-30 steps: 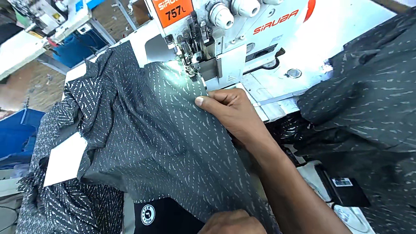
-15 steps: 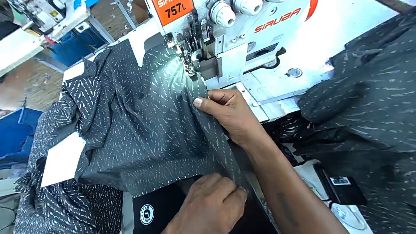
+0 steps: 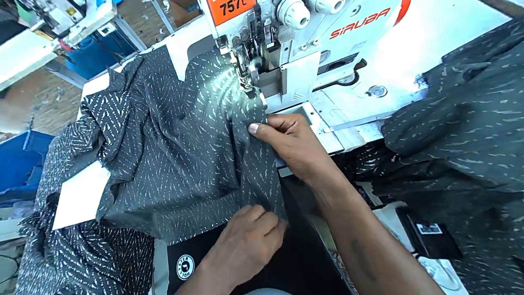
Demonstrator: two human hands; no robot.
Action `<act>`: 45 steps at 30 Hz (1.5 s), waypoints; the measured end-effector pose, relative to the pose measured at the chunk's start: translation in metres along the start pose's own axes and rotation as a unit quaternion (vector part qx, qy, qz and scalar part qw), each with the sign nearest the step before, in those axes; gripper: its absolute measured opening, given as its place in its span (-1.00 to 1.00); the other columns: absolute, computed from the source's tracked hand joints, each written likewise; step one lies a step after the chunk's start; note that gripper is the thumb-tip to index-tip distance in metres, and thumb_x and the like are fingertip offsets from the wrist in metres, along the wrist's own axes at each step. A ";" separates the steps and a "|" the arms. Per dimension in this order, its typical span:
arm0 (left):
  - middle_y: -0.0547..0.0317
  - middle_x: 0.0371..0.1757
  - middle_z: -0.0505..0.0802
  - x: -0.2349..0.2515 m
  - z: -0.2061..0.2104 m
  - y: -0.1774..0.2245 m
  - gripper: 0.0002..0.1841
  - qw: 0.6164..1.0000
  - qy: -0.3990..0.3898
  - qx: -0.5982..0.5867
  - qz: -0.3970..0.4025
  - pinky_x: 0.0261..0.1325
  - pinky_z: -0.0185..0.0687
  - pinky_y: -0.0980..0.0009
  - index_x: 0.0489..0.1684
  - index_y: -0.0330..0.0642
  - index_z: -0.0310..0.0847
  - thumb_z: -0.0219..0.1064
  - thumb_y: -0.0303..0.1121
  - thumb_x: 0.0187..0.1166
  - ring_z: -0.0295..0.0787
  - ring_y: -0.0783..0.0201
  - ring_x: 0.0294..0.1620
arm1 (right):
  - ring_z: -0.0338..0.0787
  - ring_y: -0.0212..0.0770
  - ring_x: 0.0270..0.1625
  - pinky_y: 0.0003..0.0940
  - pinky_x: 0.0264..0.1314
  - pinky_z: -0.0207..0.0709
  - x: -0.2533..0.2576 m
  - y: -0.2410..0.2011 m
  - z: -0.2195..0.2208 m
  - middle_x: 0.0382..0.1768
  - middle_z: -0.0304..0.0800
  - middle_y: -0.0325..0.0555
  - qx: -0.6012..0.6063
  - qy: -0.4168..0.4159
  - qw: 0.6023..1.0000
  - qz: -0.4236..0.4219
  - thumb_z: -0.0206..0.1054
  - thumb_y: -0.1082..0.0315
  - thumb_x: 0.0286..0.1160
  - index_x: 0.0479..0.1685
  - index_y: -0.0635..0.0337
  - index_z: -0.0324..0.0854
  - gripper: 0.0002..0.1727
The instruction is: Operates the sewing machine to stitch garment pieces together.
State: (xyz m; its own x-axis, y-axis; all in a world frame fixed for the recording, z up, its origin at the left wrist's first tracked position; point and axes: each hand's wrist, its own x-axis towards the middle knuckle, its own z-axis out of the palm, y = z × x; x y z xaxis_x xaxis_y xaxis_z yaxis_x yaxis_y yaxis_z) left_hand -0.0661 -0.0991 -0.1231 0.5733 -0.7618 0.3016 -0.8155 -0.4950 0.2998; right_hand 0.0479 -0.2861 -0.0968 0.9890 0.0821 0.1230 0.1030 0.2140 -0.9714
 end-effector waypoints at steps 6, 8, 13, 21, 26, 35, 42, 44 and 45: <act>0.20 -0.24 0.84 0.030 -0.012 -0.002 -0.86 0.998 0.060 0.022 -0.003 -0.12 0.72 0.37 -0.13 -0.12 0.87 0.36 -0.35 0.62 0.76 0.23 -0.21 | 0.77 -0.34 -0.44 -0.43 -0.37 0.69 0.005 -0.009 0.001 -0.46 0.82 -0.10 0.013 0.017 0.999 -0.027 0.36 0.36 0.62 -0.32 0.27 0.83 -0.78; 0.20 -0.25 0.86 0.043 -0.027 0.004 -0.86 0.996 0.081 0.018 -0.015 -0.14 0.72 0.39 -0.15 -0.13 0.88 0.38 -0.37 0.60 0.77 0.26 -0.21 | 0.76 -0.35 -0.46 -0.45 -0.39 0.69 0.005 -0.011 0.003 -0.49 0.81 -0.10 0.035 0.026 0.999 -0.022 0.36 0.37 0.62 -0.35 0.28 0.82 -0.78; 0.22 -0.23 0.84 0.069 -0.047 -0.007 -0.85 0.994 0.100 0.044 -0.027 -0.15 0.68 0.43 -0.18 -0.16 0.88 0.37 -0.38 0.60 0.75 0.29 -0.18 | 0.73 -0.34 -0.51 -0.44 -0.45 0.67 0.003 -0.012 0.004 -0.54 0.77 -0.09 0.055 0.032 0.998 0.005 0.37 0.34 0.62 -0.43 0.27 0.78 -0.74; 0.11 -0.24 0.83 0.108 -0.076 -0.042 -0.84 0.989 0.107 0.106 -0.005 -0.16 0.64 0.32 -0.22 -0.22 0.88 0.34 -0.42 0.58 0.73 0.17 -0.20 | 0.60 -0.40 -0.51 -0.46 -0.45 0.50 0.002 -0.008 0.009 -0.59 0.62 -0.21 0.100 0.032 0.994 -0.003 0.14 0.24 0.77 -0.58 0.19 0.64 -0.56; 0.02 -0.23 0.81 0.132 -0.086 -0.067 -0.83 0.982 0.116 0.150 0.001 -0.10 0.61 0.26 -0.17 -0.28 0.85 0.32 -0.43 0.64 0.71 0.09 -0.16 | 0.80 -0.34 -0.44 -0.42 -0.34 0.76 0.000 -0.012 0.017 -0.41 0.80 -0.13 0.203 0.012 0.978 0.052 -0.30 -0.02 0.92 -0.20 0.20 0.67 -0.34; 0.02 0.05 0.78 0.125 -0.088 -0.074 -0.63 0.983 0.085 0.155 -0.047 0.07 0.50 0.16 0.34 -0.19 0.76 0.11 -0.39 0.72 0.62 0.03 0.08 | 0.84 -0.25 -0.37 -0.35 -0.27 0.79 -0.034 -0.001 0.015 -0.33 0.84 -0.02 0.180 -0.048 0.981 0.047 -0.40 -0.18 0.88 -0.13 0.32 0.74 -0.14; 0.11 0.47 0.72 0.105 -0.090 -0.092 -0.42 0.991 0.098 0.047 -0.078 0.74 0.19 -0.09 0.60 -0.23 0.43 0.09 -0.10 0.67 0.50 0.10 0.59 | 0.85 -0.21 -0.36 -0.31 -0.27 0.81 -0.035 -0.012 0.016 -0.30 0.85 0.01 0.126 -0.049 0.991 0.024 -0.42 -0.10 0.92 -0.07 0.37 0.75 -0.15; 0.15 0.57 0.66 0.105 -0.095 -0.106 -0.37 0.993 0.077 0.024 -0.082 0.80 0.03 -0.13 0.66 -0.20 0.35 0.09 -0.01 0.67 0.41 0.13 0.68 | 0.86 -0.19 -0.35 -0.29 -0.26 0.82 -0.039 -0.009 0.018 -0.28 0.87 0.01 0.087 -0.039 0.995 0.018 -0.41 -0.08 0.92 -0.02 0.37 0.78 -0.16; 0.18 0.58 0.65 0.105 -0.098 -0.110 -0.35 0.994 0.067 0.028 -0.082 0.74 0.08 -0.09 0.67 -0.18 0.34 0.13 0.00 0.65 0.40 0.13 0.66 | 0.87 -0.20 -0.35 -0.28 -0.26 0.83 -0.043 -0.006 0.020 -0.28 0.88 -0.03 0.042 -0.021 0.999 0.004 -0.37 -0.03 0.93 0.00 0.34 0.79 -0.21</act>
State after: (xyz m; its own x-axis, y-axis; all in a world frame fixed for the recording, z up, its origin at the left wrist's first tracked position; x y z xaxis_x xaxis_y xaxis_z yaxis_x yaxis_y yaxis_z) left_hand 0.0913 -0.0836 -0.0355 0.7011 -0.6081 0.3725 -0.7113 -0.6332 0.3051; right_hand 0.0029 -0.2716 -0.0917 0.9841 0.1249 0.1260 0.0846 0.2940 -0.9520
